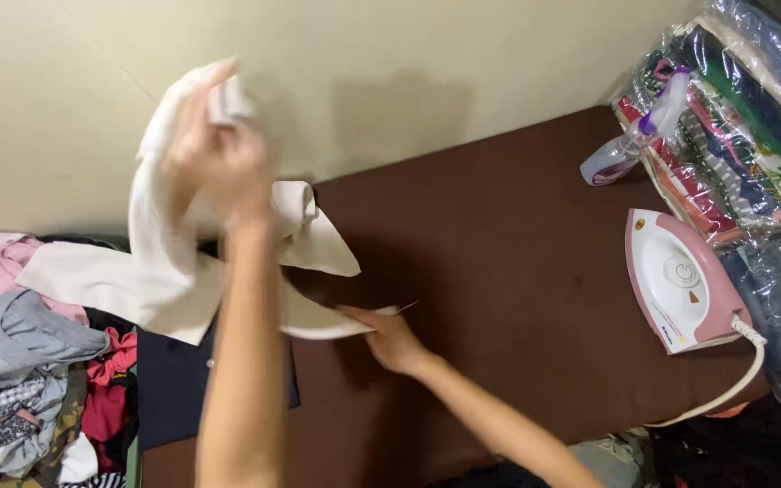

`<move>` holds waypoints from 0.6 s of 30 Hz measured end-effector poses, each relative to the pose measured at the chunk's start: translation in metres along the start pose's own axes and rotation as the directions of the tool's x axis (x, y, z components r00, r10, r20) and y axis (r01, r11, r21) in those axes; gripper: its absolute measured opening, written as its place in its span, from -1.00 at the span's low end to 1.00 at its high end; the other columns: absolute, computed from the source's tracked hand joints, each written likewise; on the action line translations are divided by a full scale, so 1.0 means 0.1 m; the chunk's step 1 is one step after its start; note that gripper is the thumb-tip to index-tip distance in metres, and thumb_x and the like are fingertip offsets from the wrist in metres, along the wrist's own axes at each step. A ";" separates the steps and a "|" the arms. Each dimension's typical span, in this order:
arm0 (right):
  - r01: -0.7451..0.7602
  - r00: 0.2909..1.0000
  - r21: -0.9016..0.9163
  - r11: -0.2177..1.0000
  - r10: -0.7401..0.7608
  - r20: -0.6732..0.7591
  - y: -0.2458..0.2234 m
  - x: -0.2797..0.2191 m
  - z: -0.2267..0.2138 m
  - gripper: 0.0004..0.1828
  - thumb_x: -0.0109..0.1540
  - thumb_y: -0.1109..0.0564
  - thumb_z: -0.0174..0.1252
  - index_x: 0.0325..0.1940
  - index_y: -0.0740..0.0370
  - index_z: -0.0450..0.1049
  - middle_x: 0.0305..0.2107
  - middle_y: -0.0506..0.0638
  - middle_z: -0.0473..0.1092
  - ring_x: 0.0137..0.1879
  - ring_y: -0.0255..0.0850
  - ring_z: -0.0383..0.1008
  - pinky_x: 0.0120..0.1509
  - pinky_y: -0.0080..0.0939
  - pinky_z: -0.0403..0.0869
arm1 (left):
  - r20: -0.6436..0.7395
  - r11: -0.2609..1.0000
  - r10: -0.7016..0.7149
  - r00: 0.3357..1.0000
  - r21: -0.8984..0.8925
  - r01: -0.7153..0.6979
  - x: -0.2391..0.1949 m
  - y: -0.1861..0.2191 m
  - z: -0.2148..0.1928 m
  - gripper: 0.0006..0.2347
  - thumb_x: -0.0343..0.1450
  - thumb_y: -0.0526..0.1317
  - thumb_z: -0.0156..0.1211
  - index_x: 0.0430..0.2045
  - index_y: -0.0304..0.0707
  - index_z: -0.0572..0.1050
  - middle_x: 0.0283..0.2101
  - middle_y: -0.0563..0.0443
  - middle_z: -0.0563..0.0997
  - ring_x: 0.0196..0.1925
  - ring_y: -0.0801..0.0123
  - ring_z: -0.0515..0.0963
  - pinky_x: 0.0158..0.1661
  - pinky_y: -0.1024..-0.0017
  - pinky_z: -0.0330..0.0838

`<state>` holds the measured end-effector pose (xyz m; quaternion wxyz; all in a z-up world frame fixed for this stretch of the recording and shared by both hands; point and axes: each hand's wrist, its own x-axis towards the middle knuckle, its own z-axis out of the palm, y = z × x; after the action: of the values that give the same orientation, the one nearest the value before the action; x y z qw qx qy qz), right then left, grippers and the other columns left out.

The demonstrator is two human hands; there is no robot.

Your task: Ironing a white long-sleeved shirt on an ironing board.

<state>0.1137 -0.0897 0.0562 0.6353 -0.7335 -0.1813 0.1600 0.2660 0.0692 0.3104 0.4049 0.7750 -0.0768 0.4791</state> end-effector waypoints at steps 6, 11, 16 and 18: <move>-0.499 0.769 0.528 0.687 0.632 -0.096 1.03 0.28 0.47 -0.55 0.42 0.07 0.05 0.29 0.43 0.35 0.12 0.27 0.48 0.22 0.09 0.53 0.30 0.04 0.51 | 0.539 0.774 -0.177 0.823 -0.441 0.455 -1.01 1.53 2.06 -0.58 0.35 -0.49 0.01 0.08 -0.12 0.53 0.00 -0.22 0.63 -0.11 0.01 0.64 0.01 0.19 0.58; -0.128 0.861 0.935 0.332 0.505 -0.061 1.50 -0.34 0.07 -0.34 0.30 0.14 0.07 0.45 0.31 0.05 0.34 0.21 0.20 0.44 -0.01 0.28 0.40 0.15 0.41 | 0.789 0.924 0.212 0.577 -0.355 0.145 -3.30 1.20 2.51 -0.43 0.38 -0.33 0.11 0.38 -0.20 0.23 0.30 -0.49 0.36 0.20 -0.28 0.51 0.18 -0.01 0.37; -0.201 0.851 0.945 0.257 0.524 0.038 1.35 -1.30 -0.57 -0.48 0.34 0.08 -0.03 0.36 0.35 0.24 0.24 0.19 0.33 0.32 0.03 0.40 0.36 0.11 0.44 | 0.711 0.967 -0.067 0.700 -0.125 0.220 -3.56 0.36 1.01 -0.62 0.37 -0.34 0.18 0.09 -0.51 0.45 0.12 -0.43 0.53 0.15 -0.26 0.48 0.17 -0.01 0.34; -0.187 0.691 0.915 0.357 0.710 -0.135 1.26 -1.55 -1.10 -0.64 0.30 0.19 -0.01 0.10 0.47 0.47 -0.13 0.32 0.56 0.00 0.15 0.61 0.12 0.18 0.53 | 0.292 0.813 -0.574 0.765 0.093 0.575 -3.67 -0.12 0.38 -0.51 0.47 -0.23 -0.02 0.30 -0.51 0.17 0.34 -0.26 0.33 0.40 -0.02 0.32 0.40 0.06 0.12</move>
<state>0.0364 -0.2747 -0.0520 0.8556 -0.3559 0.3182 0.1999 0.1038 -0.0482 0.0004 0.5157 0.8254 0.1017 0.2059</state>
